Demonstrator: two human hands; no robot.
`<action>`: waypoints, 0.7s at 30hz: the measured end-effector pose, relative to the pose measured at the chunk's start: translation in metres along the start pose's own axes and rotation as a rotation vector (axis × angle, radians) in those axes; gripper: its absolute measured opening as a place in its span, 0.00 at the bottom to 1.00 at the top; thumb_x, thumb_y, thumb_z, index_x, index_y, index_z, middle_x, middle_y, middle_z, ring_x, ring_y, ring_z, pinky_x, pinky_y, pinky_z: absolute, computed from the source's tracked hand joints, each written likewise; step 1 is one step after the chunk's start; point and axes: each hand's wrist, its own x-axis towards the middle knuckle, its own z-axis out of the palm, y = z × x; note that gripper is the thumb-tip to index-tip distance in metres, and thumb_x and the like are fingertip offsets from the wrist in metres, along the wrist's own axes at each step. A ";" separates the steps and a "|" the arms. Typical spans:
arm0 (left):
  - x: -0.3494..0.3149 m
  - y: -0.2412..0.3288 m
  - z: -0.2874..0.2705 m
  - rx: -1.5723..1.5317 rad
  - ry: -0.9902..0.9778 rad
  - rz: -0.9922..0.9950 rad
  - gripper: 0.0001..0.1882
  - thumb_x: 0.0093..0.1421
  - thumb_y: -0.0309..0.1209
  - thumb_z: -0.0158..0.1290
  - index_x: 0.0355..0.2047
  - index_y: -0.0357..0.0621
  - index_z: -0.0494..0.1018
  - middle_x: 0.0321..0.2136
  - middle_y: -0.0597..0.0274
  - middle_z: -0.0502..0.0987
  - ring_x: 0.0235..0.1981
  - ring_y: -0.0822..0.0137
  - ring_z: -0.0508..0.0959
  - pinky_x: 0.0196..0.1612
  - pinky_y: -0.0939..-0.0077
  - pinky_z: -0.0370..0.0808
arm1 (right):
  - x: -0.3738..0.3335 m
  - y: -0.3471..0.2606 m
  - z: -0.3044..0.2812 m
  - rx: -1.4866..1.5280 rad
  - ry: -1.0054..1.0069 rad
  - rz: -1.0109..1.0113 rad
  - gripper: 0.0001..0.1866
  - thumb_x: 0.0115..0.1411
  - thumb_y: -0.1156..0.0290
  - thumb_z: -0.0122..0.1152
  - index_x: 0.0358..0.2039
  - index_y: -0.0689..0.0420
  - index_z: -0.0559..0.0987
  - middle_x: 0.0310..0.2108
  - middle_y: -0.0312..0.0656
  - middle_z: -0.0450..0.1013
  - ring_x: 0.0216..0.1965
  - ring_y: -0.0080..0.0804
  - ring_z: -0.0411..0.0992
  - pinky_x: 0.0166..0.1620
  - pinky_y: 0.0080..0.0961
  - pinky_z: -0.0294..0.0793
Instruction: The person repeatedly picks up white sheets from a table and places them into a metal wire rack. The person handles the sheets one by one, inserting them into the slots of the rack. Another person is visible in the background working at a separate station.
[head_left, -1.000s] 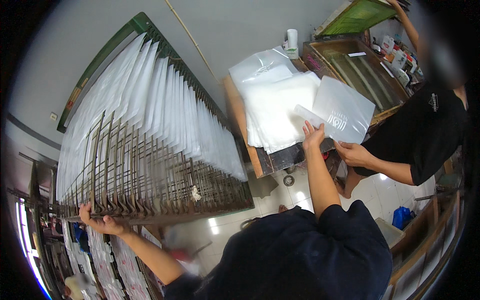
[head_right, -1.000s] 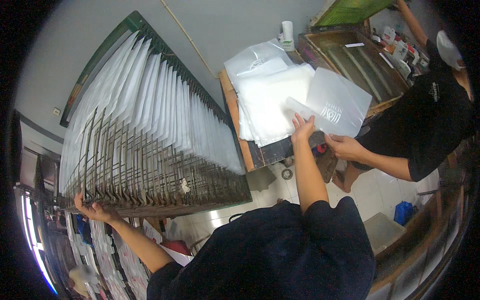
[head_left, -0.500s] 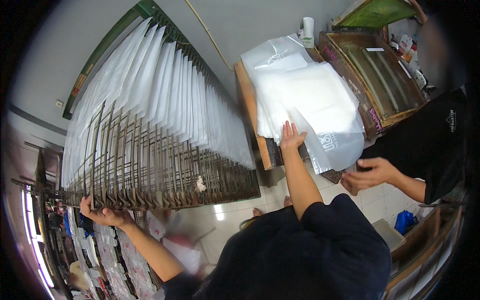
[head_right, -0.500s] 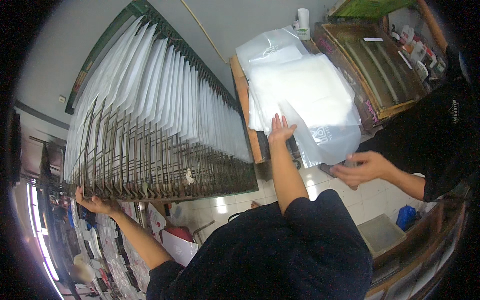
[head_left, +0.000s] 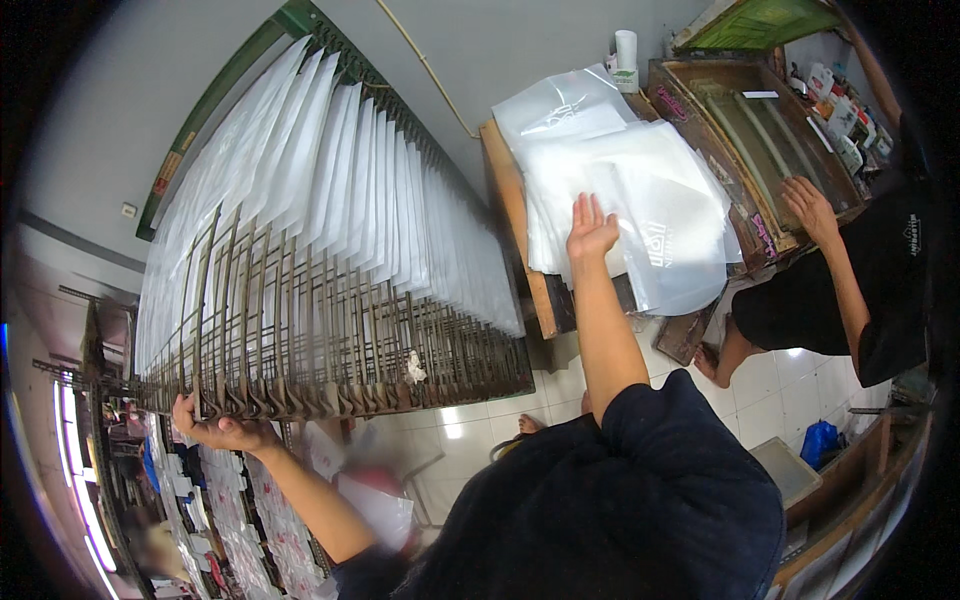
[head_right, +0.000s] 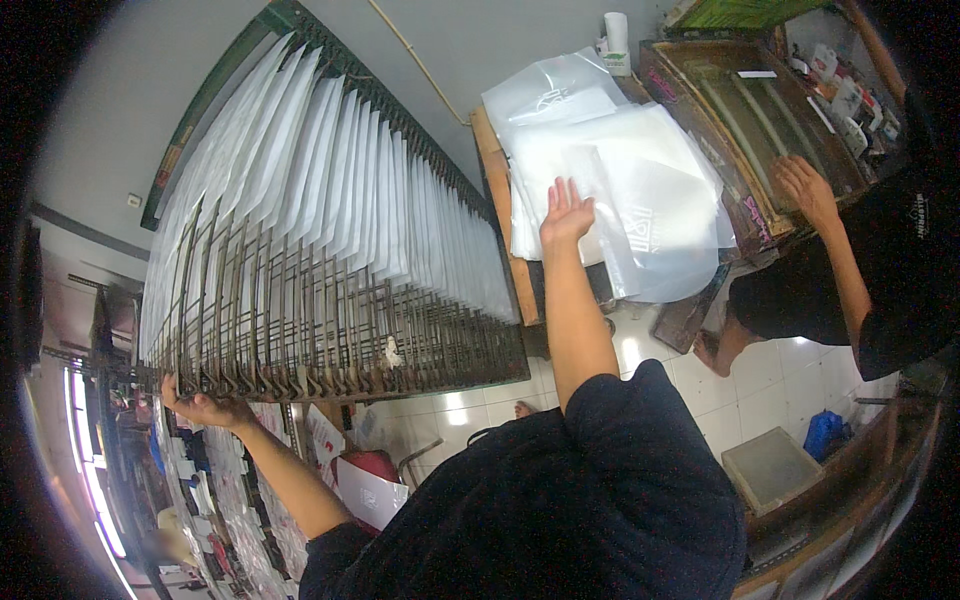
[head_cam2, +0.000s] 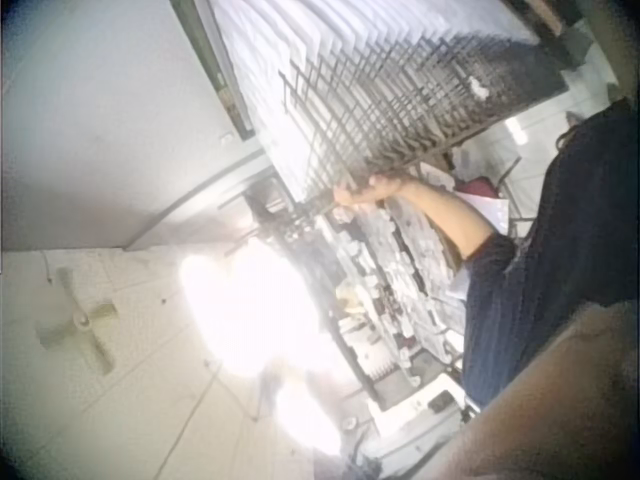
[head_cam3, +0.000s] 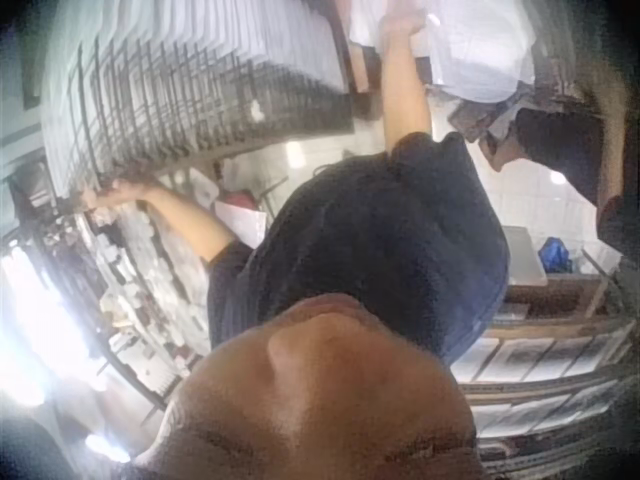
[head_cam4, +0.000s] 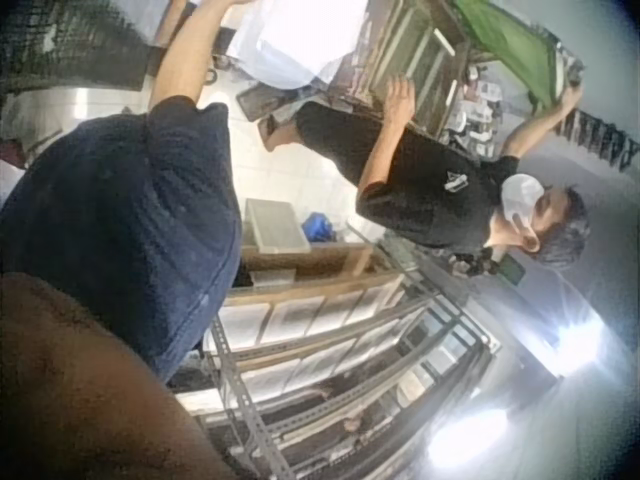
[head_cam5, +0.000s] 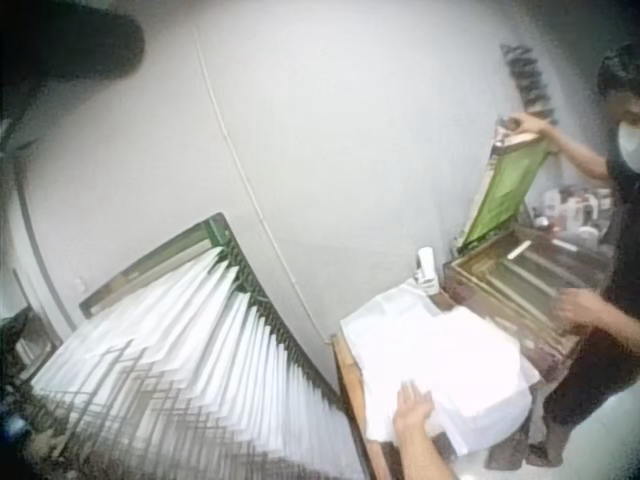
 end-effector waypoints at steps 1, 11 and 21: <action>0.000 0.001 0.000 -0.012 0.012 -0.011 0.35 0.53 0.60 0.45 0.43 0.39 0.63 0.42 0.55 0.63 0.47 0.59 0.63 0.52 0.59 0.58 | -0.007 0.010 -0.007 -0.069 0.067 0.032 0.29 0.65 0.56 0.23 0.58 0.67 0.47 0.57 0.52 0.55 0.54 0.48 0.61 0.54 0.37 0.64; -0.001 0.004 0.003 -0.006 0.042 -0.036 0.38 0.52 0.63 0.43 0.44 0.37 0.63 0.43 0.55 0.63 0.48 0.59 0.63 0.53 0.59 0.56 | -0.010 0.042 -0.062 -0.129 0.193 0.189 0.28 0.65 0.61 0.25 0.61 0.62 0.40 0.55 0.54 0.56 0.50 0.47 0.65 0.52 0.34 0.68; -0.001 0.003 0.004 0.023 0.047 -0.003 0.37 0.53 0.63 0.41 0.42 0.38 0.64 0.42 0.55 0.63 0.48 0.59 0.62 0.54 0.58 0.55 | 0.016 0.036 -0.040 -0.142 0.183 0.211 0.28 0.64 0.64 0.26 0.62 0.60 0.37 0.53 0.57 0.58 0.46 0.48 0.68 0.47 0.31 0.74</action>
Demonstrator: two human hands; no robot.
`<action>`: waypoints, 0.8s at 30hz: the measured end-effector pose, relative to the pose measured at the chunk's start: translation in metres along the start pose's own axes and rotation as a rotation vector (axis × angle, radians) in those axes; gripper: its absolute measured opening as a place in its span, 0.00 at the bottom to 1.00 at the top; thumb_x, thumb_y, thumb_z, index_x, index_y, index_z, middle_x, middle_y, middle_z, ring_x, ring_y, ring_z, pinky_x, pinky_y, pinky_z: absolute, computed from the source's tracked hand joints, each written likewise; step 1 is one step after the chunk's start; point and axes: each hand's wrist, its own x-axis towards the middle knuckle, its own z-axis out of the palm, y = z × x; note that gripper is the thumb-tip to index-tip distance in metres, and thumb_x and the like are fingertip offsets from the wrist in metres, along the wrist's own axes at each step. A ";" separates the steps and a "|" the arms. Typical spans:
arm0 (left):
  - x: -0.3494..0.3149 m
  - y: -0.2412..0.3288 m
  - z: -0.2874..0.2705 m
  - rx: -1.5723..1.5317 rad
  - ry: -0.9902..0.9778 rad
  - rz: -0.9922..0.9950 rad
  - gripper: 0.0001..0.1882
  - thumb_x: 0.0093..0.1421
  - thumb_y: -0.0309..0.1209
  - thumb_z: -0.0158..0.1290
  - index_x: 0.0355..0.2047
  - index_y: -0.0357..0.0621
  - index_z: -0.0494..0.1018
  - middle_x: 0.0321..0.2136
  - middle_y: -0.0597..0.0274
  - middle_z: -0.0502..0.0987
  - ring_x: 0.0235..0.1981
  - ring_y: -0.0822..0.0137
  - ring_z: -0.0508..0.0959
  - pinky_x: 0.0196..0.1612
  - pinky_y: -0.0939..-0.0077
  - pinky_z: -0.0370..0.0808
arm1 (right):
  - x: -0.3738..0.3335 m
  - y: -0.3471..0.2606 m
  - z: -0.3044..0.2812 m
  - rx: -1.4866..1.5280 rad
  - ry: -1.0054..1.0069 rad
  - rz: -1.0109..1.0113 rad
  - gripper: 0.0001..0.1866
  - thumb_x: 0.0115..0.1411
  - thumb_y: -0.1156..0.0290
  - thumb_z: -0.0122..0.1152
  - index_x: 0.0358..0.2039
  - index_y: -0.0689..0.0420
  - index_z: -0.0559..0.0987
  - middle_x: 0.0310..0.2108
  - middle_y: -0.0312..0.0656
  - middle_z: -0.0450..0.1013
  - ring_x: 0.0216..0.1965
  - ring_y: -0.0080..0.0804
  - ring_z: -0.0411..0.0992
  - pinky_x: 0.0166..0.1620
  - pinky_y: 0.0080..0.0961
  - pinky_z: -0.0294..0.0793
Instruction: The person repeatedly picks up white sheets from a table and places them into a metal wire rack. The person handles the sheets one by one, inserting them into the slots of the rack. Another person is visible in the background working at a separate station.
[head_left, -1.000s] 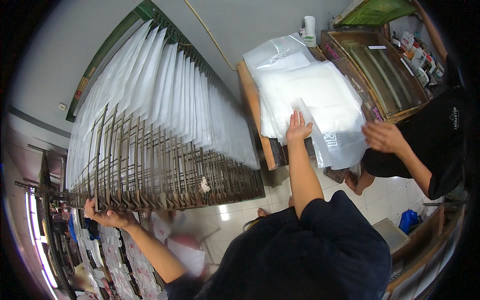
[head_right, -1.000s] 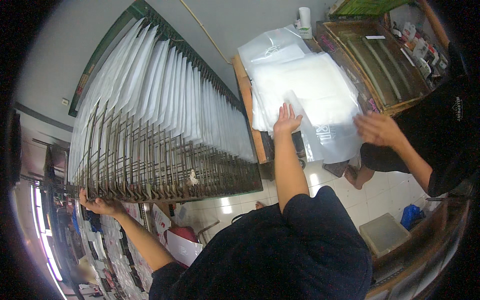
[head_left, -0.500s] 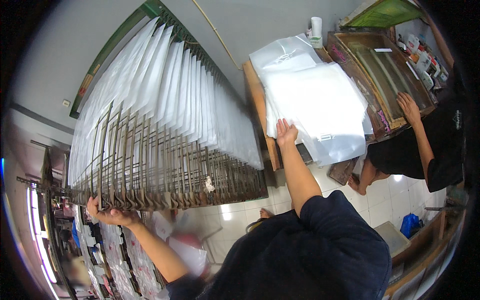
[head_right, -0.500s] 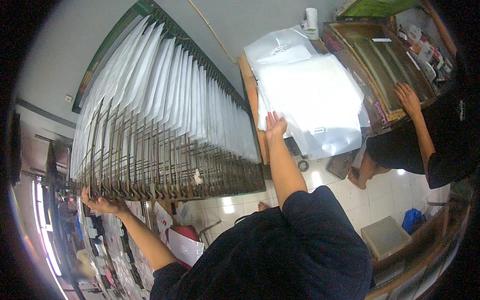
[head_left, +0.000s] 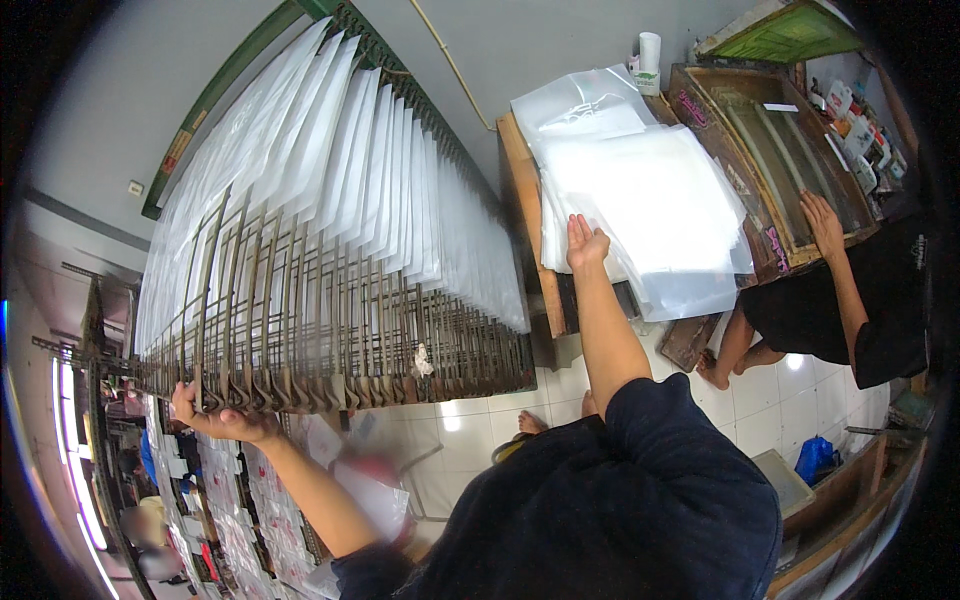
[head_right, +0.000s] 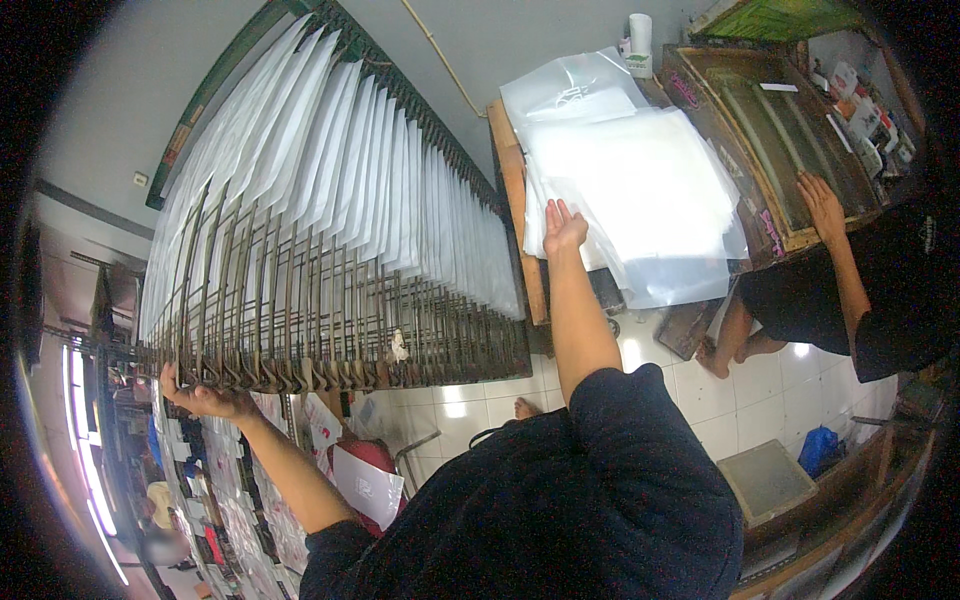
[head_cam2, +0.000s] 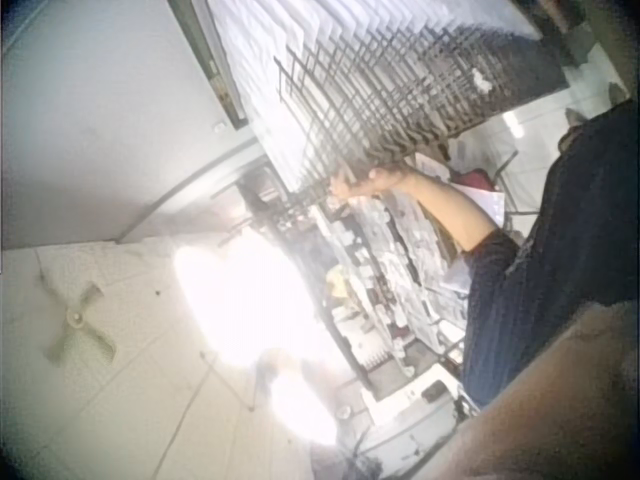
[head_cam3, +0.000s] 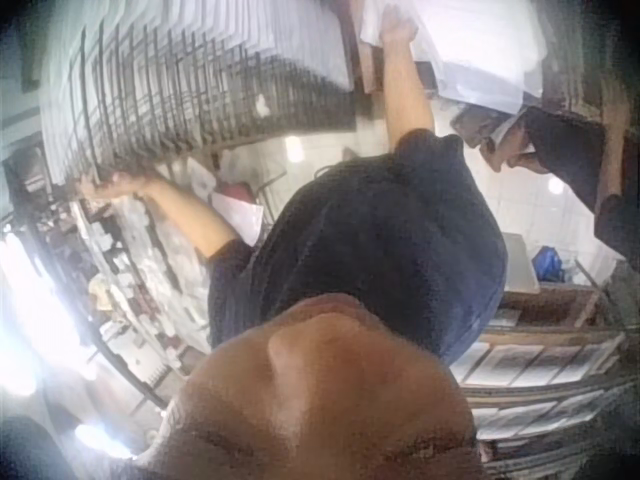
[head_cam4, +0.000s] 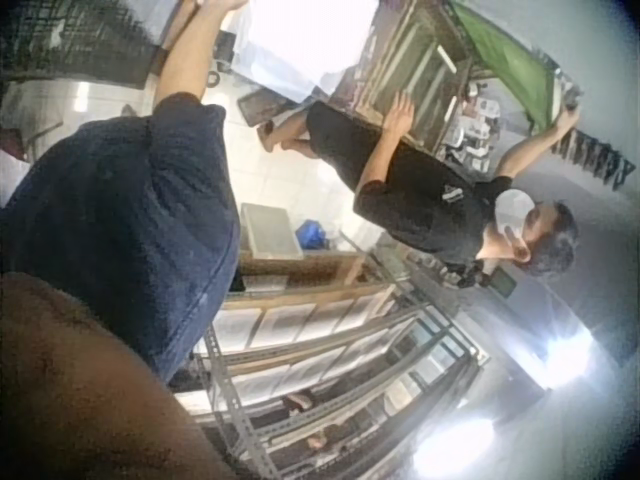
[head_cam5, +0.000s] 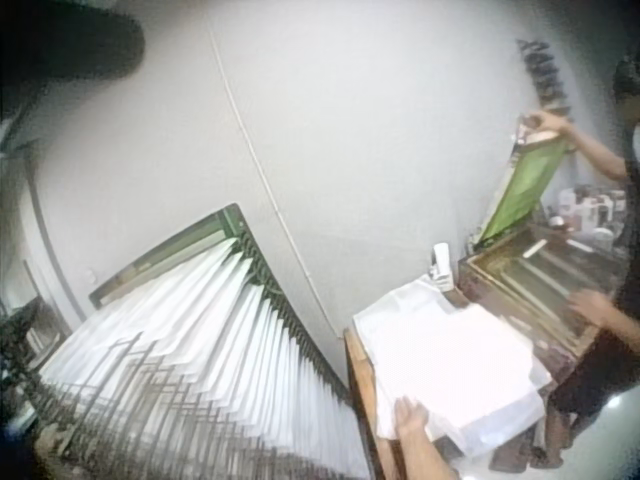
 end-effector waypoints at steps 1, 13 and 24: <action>-0.001 -0.001 -0.001 -0.006 -0.007 -0.004 0.37 0.53 0.63 0.41 0.43 0.38 0.64 0.42 0.55 0.63 0.48 0.59 0.62 0.54 0.58 0.55 | 0.000 0.001 0.001 0.010 0.014 0.008 0.28 0.64 0.64 0.26 0.62 0.60 0.38 0.53 0.57 0.58 0.46 0.48 0.68 0.46 0.31 0.74; 0.000 -0.006 -0.003 0.016 -0.026 0.007 0.37 0.54 0.63 0.39 0.43 0.38 0.63 0.43 0.55 0.62 0.49 0.59 0.61 0.55 0.58 0.54 | -0.002 0.013 -0.006 0.174 -0.048 0.281 0.32 0.63 0.57 0.34 0.59 0.66 0.44 0.46 0.60 0.63 0.42 0.46 0.69 0.42 0.32 0.77; -0.001 0.001 0.000 0.055 -0.010 -0.004 0.38 0.55 0.63 0.37 0.42 0.35 0.63 0.41 0.53 0.64 0.48 0.58 0.63 0.54 0.57 0.55 | -0.104 -0.077 -0.172 -1.218 -0.035 -0.718 0.11 0.59 0.64 0.51 0.39 0.56 0.71 0.31 0.37 0.66 0.32 0.22 0.64 0.35 0.20 0.63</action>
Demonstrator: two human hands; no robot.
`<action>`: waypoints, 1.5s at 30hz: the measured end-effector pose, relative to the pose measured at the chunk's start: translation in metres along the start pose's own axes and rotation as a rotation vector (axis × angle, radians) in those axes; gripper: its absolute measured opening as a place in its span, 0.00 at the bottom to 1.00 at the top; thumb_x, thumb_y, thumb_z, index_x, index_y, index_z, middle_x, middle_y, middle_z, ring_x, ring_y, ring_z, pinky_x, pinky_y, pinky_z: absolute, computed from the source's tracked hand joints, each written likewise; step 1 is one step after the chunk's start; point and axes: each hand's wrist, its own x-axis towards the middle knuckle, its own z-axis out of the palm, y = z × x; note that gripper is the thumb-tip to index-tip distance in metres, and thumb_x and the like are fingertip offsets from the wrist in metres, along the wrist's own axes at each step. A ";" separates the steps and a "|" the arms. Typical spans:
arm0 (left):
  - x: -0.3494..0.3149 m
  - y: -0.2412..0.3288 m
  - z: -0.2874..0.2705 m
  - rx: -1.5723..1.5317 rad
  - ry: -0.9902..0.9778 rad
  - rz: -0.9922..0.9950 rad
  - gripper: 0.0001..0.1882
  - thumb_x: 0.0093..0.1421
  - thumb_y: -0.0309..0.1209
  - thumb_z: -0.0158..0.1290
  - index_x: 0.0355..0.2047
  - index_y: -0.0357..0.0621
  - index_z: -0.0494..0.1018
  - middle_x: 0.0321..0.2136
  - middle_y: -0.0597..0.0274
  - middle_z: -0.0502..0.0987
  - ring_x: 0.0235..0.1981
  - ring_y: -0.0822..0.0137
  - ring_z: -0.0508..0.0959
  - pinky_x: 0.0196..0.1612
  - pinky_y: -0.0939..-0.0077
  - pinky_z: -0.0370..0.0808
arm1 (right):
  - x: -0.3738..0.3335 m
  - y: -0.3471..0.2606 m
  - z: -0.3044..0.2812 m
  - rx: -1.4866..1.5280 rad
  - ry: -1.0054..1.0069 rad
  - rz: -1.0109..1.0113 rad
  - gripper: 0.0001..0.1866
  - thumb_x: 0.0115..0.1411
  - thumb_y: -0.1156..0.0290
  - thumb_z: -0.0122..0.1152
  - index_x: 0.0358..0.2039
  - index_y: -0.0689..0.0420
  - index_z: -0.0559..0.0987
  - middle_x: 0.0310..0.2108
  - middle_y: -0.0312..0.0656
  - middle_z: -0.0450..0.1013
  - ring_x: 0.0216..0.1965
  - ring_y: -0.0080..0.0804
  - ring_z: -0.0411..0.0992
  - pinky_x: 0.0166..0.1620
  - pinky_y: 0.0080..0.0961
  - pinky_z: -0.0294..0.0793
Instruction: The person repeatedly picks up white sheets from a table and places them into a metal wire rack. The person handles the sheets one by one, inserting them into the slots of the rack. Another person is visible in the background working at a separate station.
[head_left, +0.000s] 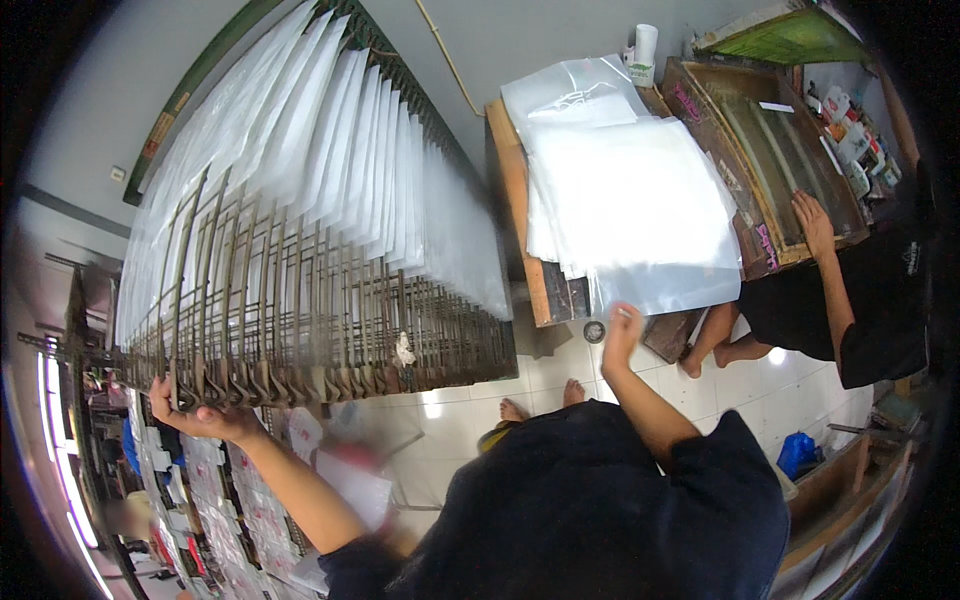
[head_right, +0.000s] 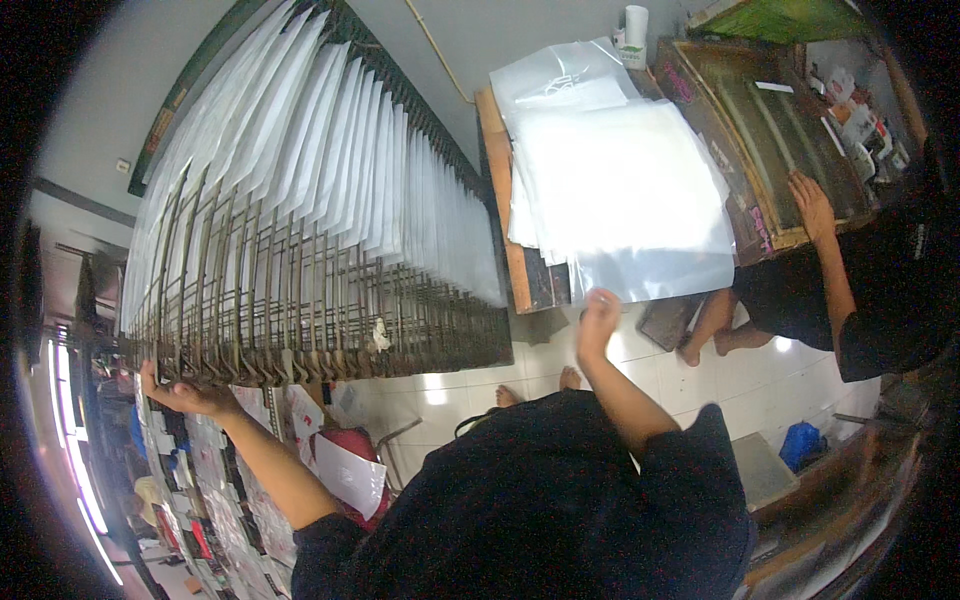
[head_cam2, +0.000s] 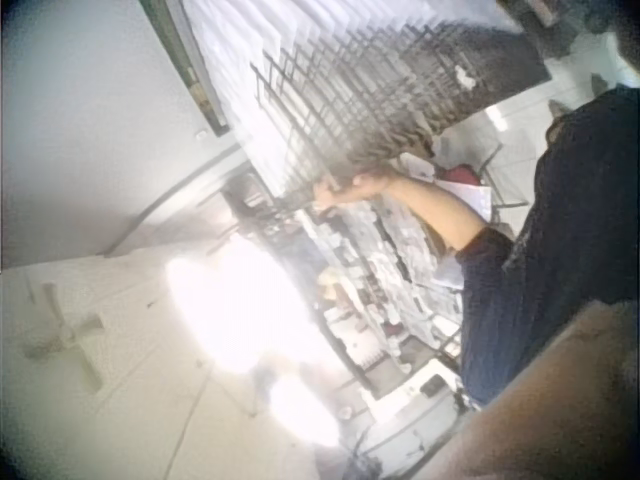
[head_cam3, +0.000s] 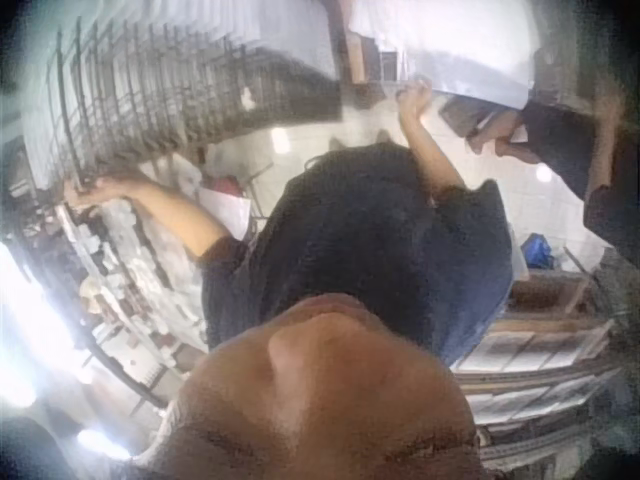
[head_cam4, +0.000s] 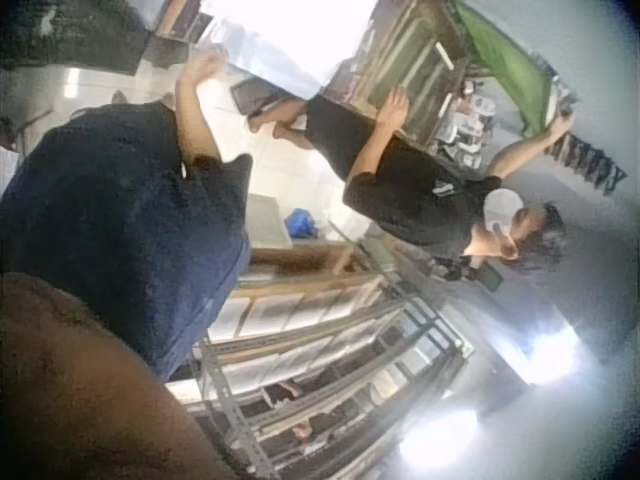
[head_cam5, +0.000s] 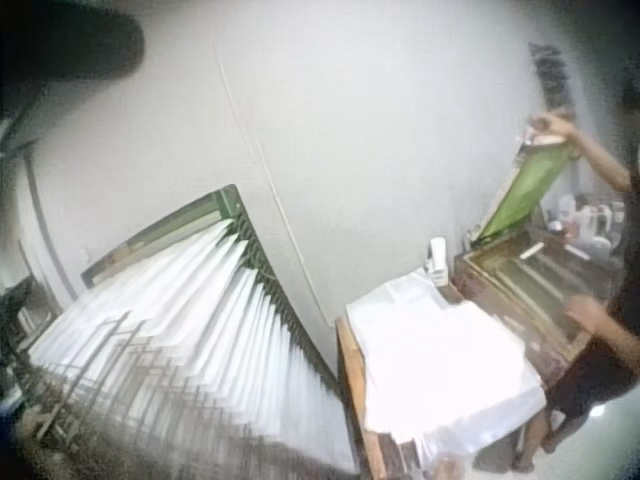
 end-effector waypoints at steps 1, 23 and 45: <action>-0.002 0.000 0.000 -0.002 0.020 -0.010 0.38 0.55 0.62 0.36 0.43 0.33 0.64 0.41 0.52 0.64 0.47 0.58 0.64 0.53 0.58 0.56 | 0.010 0.009 -0.023 0.021 0.221 0.097 0.15 0.59 0.66 0.51 0.43 0.60 0.69 0.39 0.41 0.67 0.39 0.30 0.64 0.44 0.24 0.64; 0.001 0.000 0.002 -0.073 0.015 0.010 0.38 0.53 0.63 0.42 0.42 0.36 0.65 0.42 0.55 0.64 0.49 0.60 0.63 0.55 0.58 0.54 | 0.138 0.003 -0.053 -0.006 0.512 0.448 0.31 0.43 0.81 0.52 0.52 0.63 0.64 0.46 0.47 0.69 0.43 0.36 0.71 0.44 0.27 0.71; 0.004 0.003 0.009 -0.089 0.032 0.025 0.40 0.50 0.65 0.44 0.42 0.37 0.64 0.40 0.59 0.66 0.48 0.57 0.62 0.55 0.58 0.53 | 0.163 0.073 -0.075 -0.159 0.491 0.530 0.30 0.47 0.64 0.61 0.49 0.66 0.66 0.44 0.48 0.69 0.37 0.37 0.72 0.38 0.39 0.72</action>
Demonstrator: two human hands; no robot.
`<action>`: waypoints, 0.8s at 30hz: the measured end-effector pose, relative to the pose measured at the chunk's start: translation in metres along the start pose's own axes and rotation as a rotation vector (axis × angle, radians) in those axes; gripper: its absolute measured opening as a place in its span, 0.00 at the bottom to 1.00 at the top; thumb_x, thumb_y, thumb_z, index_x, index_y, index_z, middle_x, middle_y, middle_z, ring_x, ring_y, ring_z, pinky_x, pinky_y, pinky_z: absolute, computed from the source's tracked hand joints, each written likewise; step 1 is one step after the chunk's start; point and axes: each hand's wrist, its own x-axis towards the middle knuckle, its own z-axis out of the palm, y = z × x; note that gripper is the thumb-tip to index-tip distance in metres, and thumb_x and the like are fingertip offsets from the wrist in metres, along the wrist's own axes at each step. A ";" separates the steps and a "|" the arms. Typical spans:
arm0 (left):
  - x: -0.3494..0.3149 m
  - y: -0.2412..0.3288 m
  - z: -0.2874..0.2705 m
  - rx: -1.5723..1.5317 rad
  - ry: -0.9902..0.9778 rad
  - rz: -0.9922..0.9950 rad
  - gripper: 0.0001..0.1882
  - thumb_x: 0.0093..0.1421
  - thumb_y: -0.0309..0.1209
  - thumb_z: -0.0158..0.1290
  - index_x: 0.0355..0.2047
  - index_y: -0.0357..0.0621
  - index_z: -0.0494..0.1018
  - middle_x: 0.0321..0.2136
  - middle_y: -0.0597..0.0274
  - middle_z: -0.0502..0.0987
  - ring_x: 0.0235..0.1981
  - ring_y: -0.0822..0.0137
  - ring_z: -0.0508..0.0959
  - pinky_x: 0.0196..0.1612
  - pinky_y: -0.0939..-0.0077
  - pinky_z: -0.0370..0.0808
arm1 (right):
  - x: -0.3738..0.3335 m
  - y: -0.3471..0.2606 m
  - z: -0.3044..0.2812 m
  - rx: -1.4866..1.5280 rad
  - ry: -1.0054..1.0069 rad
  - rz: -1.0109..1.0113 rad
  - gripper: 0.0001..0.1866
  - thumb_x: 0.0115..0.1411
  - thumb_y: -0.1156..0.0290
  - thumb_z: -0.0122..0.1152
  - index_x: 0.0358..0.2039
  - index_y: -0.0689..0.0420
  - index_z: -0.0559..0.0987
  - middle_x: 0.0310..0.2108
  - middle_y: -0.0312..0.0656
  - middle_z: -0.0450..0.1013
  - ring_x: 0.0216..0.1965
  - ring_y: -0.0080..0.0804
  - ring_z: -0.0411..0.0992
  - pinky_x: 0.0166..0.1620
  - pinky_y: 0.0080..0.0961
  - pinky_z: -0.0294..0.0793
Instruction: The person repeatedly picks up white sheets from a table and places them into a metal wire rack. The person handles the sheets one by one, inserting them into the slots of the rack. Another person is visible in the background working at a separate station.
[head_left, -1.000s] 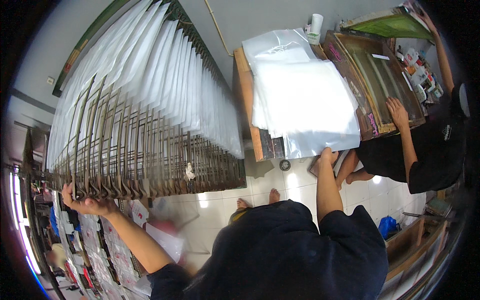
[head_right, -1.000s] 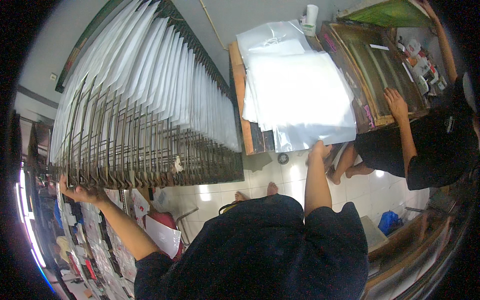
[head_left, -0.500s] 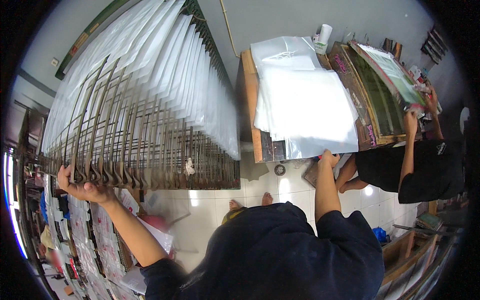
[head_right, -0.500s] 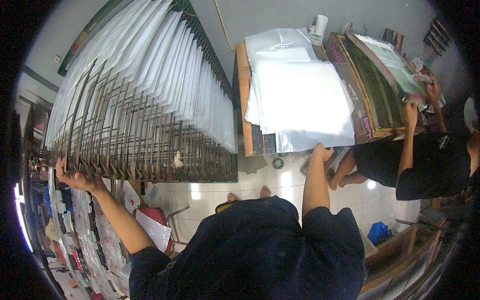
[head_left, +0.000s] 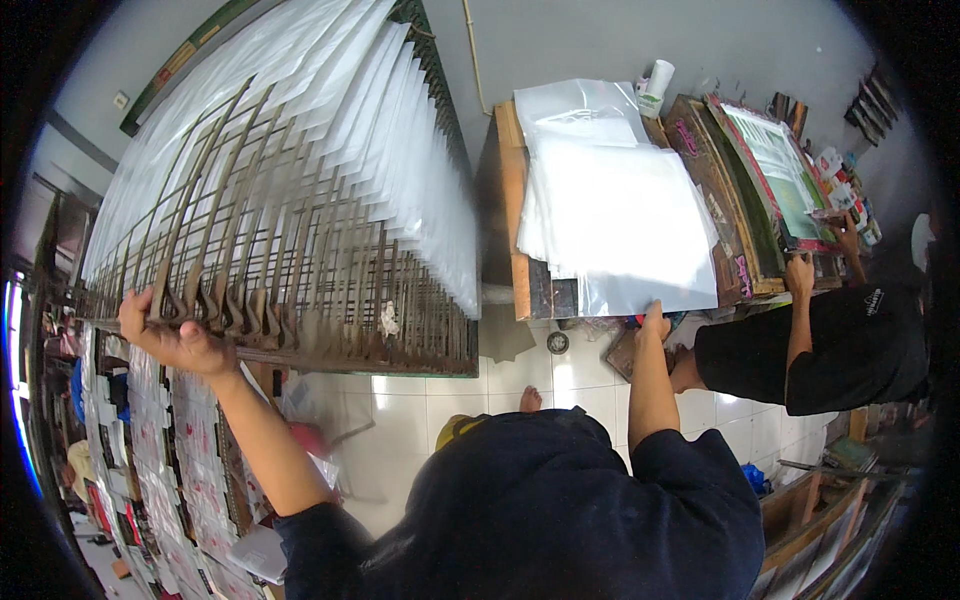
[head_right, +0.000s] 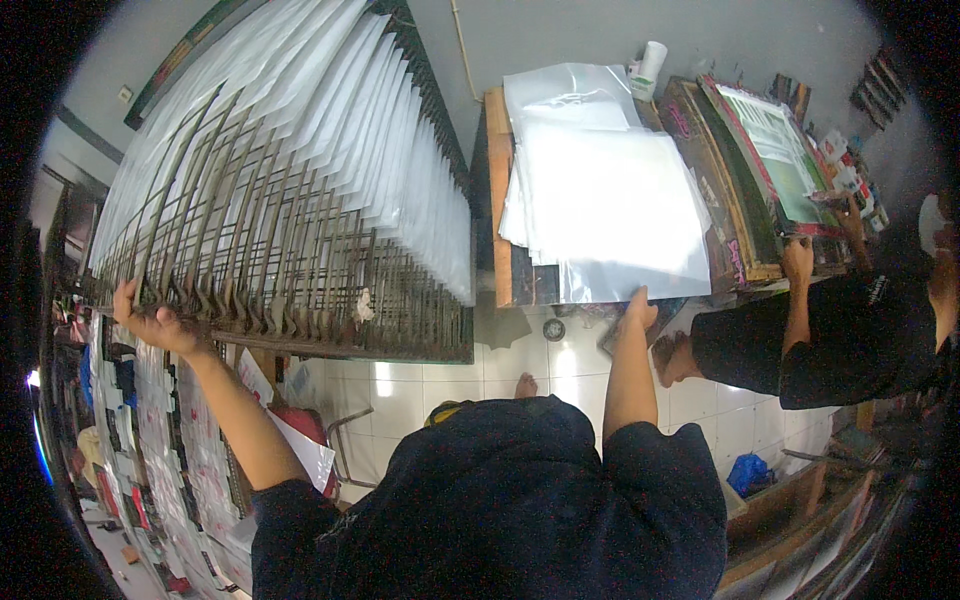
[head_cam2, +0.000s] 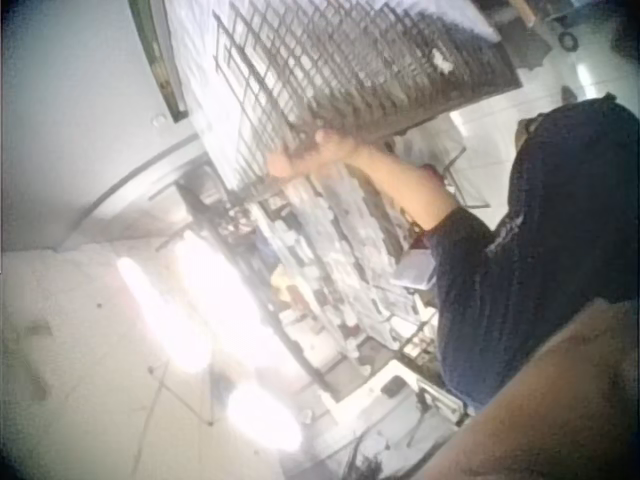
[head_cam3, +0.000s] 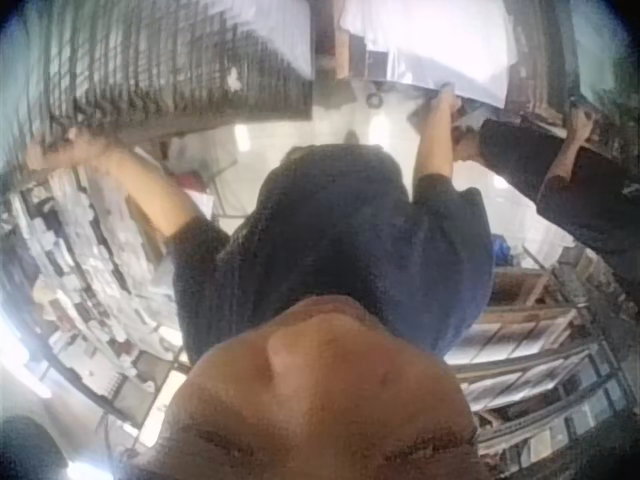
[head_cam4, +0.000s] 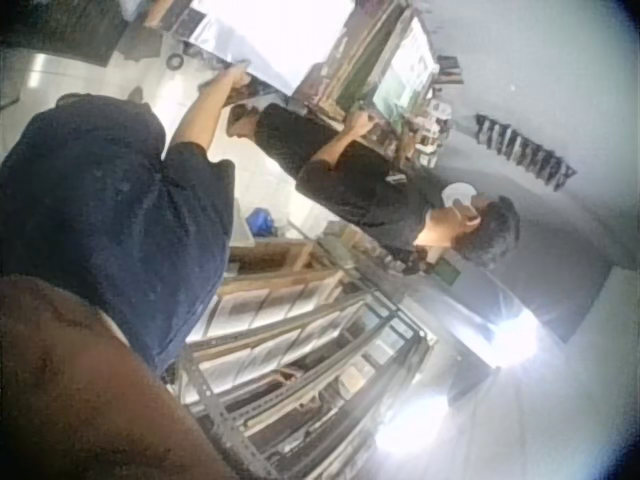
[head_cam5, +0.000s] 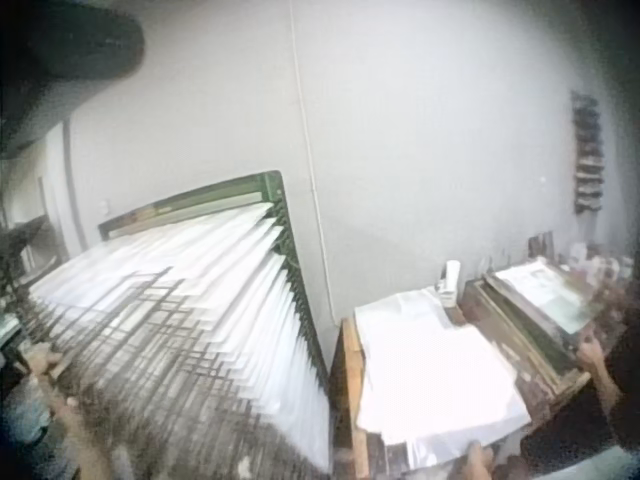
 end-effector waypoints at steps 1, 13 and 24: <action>-0.002 0.000 -0.002 0.000 0.018 -0.001 0.39 0.50 0.65 0.45 0.41 0.38 0.65 0.40 0.58 0.66 0.47 0.57 0.63 0.54 0.57 0.55 | -0.001 0.004 0.000 0.065 -0.050 -0.010 0.32 0.47 0.60 0.60 0.48 0.68 0.66 0.46 0.51 0.68 0.40 0.40 0.71 0.41 0.37 0.70; -0.029 0.007 -0.071 0.078 -0.074 0.045 0.46 0.44 0.56 0.57 0.59 0.48 0.54 0.56 0.44 0.56 0.60 0.44 0.52 0.59 0.45 0.46 | -0.021 0.193 -0.106 -0.549 -0.795 0.017 0.24 0.54 0.53 0.52 0.44 0.58 0.71 0.40 0.46 0.70 0.38 0.43 0.69 0.38 0.39 0.68; -0.572 0.086 -0.483 0.333 -1.747 -1.700 0.43 0.50 0.59 0.49 0.59 0.45 0.56 0.59 0.48 0.56 0.60 0.52 0.57 0.60 0.62 0.54 | -0.081 0.197 0.005 -1.325 -1.365 -0.370 0.18 0.57 0.53 0.43 0.44 0.48 0.69 0.35 0.45 0.69 0.33 0.49 0.70 0.27 0.49 0.68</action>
